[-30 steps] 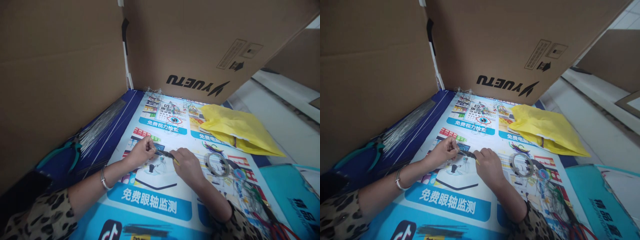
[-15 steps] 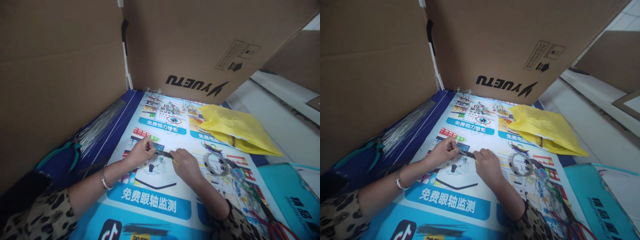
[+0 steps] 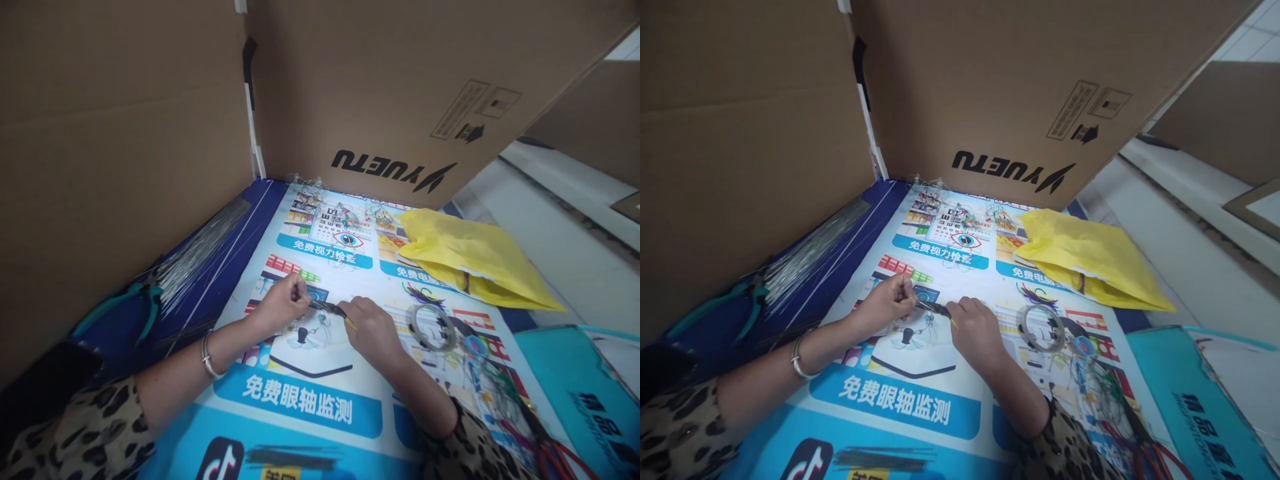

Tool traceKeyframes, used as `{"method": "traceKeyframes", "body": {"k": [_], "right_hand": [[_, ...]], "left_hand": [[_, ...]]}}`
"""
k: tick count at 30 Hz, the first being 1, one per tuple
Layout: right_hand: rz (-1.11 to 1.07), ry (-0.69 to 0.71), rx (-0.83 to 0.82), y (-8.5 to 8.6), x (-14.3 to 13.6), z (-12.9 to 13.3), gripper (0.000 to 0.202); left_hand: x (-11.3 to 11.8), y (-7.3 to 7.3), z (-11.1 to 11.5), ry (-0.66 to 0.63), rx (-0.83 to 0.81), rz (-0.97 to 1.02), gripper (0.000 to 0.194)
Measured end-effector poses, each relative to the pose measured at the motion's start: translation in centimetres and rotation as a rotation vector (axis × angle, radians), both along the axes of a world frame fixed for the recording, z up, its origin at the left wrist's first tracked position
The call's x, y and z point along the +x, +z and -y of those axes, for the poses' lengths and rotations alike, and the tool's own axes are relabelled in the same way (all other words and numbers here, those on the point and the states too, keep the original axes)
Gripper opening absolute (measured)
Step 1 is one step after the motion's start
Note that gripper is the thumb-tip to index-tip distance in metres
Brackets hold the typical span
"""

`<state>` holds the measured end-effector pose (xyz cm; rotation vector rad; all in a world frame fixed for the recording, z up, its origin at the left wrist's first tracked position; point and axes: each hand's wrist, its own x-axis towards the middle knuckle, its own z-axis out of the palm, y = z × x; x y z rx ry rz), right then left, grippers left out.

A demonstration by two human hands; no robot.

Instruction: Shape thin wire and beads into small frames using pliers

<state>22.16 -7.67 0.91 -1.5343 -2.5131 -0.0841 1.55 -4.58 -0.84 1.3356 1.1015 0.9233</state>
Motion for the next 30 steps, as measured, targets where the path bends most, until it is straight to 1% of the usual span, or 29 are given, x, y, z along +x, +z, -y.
{"method": "traceKeyframes", "body": {"k": [8,18,26,30], "right_hand": [[0.017,-0.016,-0.023,0.04,0.00,0.11,0.025],[0.001,0.007,-0.001,-0.04,0.07,-0.03,0.025],[0.002,0.004,0.005,-0.15,0.10,0.02,0.024],[0.014,0.003,0.001,-0.11,0.14,0.03,0.024]], "left_hand": [[-0.10,-0.17,0.04,-0.010,0.016,-0.021,0.013],[0.05,0.53,0.16,-0.011,-0.017,-0.004,0.015],[0.08,0.22,0.11,0.005,0.004,-0.020,0.013],[0.15,0.35,0.04,0.003,0.001,-0.019,0.014]]}}
